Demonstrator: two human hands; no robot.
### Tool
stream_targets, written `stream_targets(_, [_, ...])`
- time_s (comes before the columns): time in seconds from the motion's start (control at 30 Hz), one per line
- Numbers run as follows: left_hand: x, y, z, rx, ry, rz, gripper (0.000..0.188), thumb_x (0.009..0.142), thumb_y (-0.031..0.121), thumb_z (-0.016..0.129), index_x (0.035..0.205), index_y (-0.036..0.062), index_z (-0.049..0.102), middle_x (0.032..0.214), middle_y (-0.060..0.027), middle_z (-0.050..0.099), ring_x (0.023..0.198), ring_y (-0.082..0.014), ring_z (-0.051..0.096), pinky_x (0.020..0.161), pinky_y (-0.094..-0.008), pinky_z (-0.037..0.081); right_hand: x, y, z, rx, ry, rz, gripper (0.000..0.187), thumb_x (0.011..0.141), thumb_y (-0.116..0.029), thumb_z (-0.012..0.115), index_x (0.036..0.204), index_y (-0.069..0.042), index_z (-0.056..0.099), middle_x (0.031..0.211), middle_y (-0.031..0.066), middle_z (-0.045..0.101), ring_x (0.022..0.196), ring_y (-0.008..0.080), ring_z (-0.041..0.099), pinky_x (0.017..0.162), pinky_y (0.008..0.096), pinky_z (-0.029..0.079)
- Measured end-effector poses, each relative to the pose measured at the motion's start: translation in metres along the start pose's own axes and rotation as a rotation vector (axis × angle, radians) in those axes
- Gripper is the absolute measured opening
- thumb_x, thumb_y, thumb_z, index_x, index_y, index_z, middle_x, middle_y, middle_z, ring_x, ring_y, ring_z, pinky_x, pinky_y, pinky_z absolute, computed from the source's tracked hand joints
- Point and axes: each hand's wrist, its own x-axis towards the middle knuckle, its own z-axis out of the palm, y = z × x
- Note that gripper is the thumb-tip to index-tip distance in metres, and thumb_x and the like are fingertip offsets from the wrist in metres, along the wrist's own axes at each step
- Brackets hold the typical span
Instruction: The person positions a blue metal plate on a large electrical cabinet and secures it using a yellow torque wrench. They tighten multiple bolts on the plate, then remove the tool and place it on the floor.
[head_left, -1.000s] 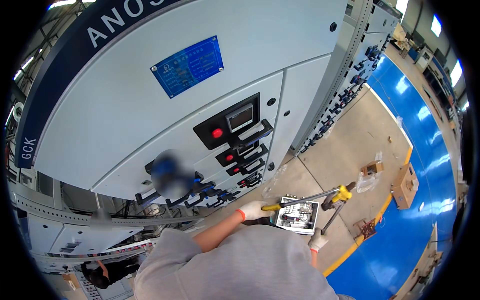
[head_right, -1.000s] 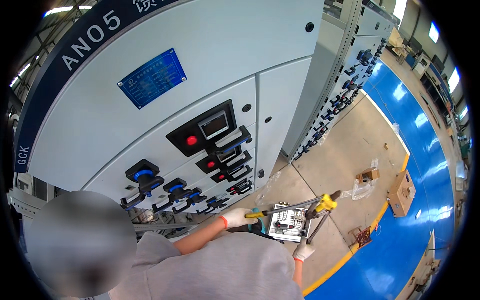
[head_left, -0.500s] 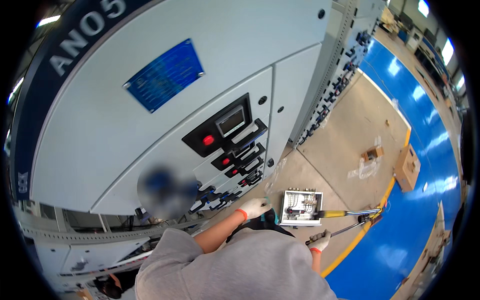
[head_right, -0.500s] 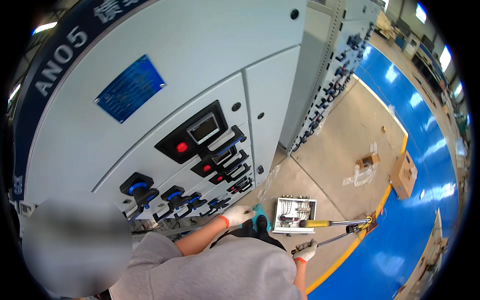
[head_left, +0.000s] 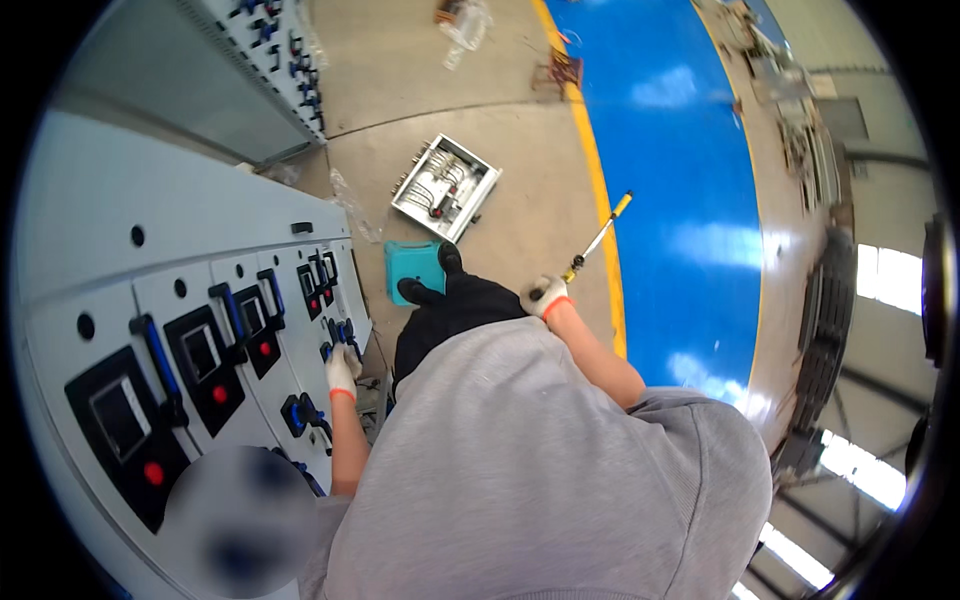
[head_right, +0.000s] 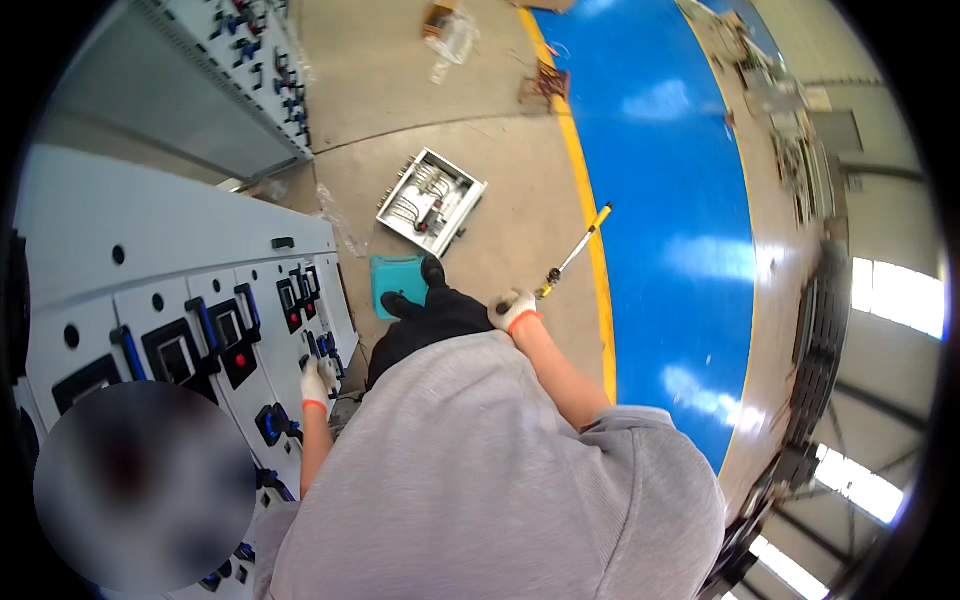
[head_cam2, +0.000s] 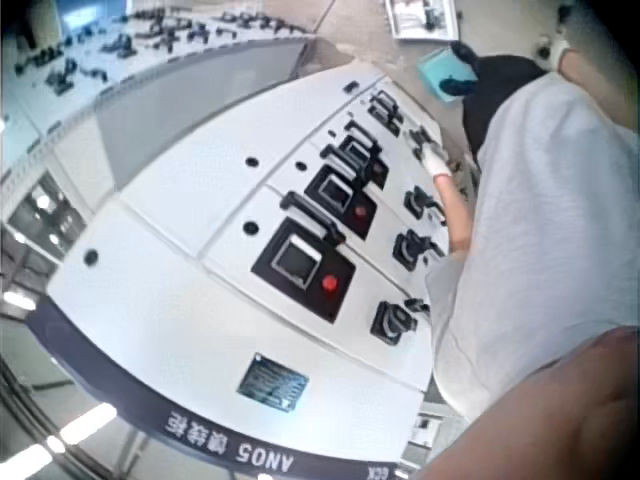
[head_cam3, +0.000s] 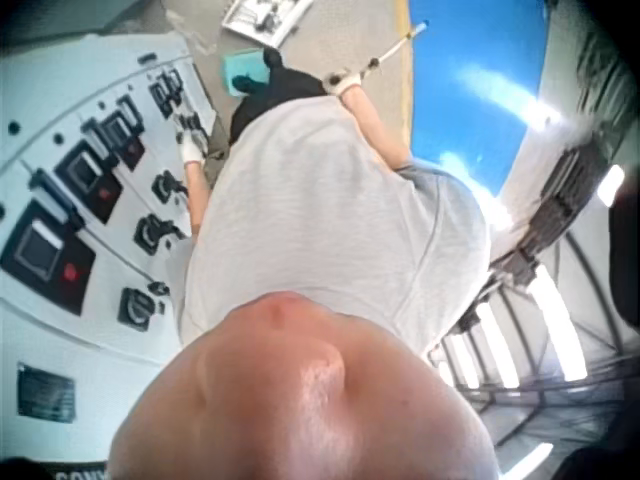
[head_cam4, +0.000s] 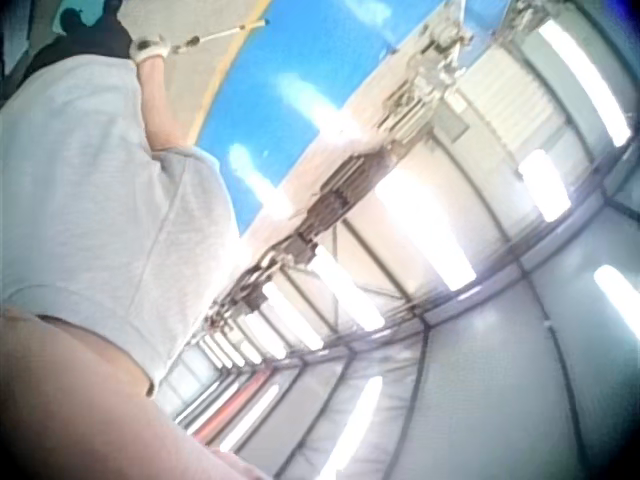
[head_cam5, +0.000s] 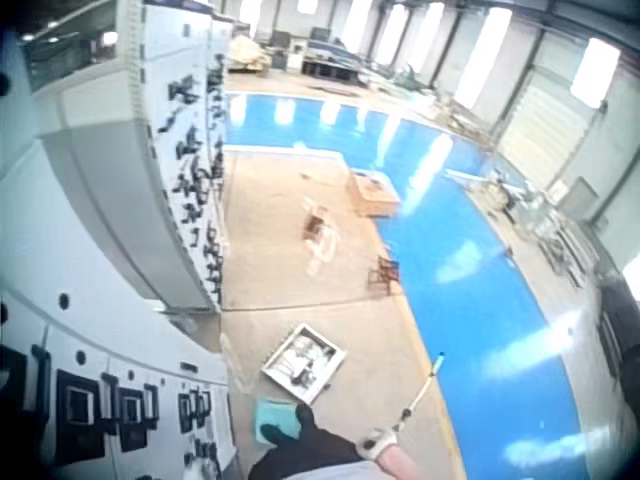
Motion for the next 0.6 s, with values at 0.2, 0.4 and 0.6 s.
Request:
stream_targets(0.2, [-0.060, -0.109, -0.049, -0.027, 0.249, -0.602, 0.030, 0.102, 0.042, 0.060, 0.088, 0.0169, 0.067, 0.073, -0.0023, 0.066, 0.062, -0.0211, 0.064, 0.057, -0.0396, 0.049, 0.014, -0.010, -0.040, 0.076, 0.021, 0.025, 0.044, 0.108, -0.032, 0.046, 0.067, -0.018, 0.040, 0.052, -0.0030, 0.043, 0.041, 0.0165, 0.046, 0.045, 0.0297, 0.050])
stream_targets(0.4, [-0.018, -0.109, -0.020, 0.165, 0.258, -0.575, 0.031, 0.102, 0.044, 0.060, 0.087, 0.0166, 0.065, 0.070, -0.0035, 0.063, 0.057, -0.0236, 0.060, 0.052, -0.0397, 0.048, 0.027, -0.053, -0.068, -0.189, 0.117, -0.150, 0.036, 0.106, -0.031, 0.050, 0.073, -0.017, 0.041, 0.051, -0.0029, 0.038, 0.038, 0.0166, 0.039, 0.041, 0.0305, 0.043])
stream_targets(0.6, [0.149, -0.014, 0.031, 0.368, 0.147, 0.016, 0.039, 0.101, 0.041, 0.059, 0.078, 0.0102, 0.065, 0.060, -0.0025, 0.055, 0.049, -0.0170, 0.053, 0.045, -0.0357, 0.041, 0.056, -0.138, -0.112, -0.465, 0.151, -0.297, 0.037, 0.102, -0.029, 0.056, 0.070, -0.020, 0.038, 0.051, -0.0007, 0.034, 0.039, 0.0186, 0.032, 0.041, 0.0347, 0.035])
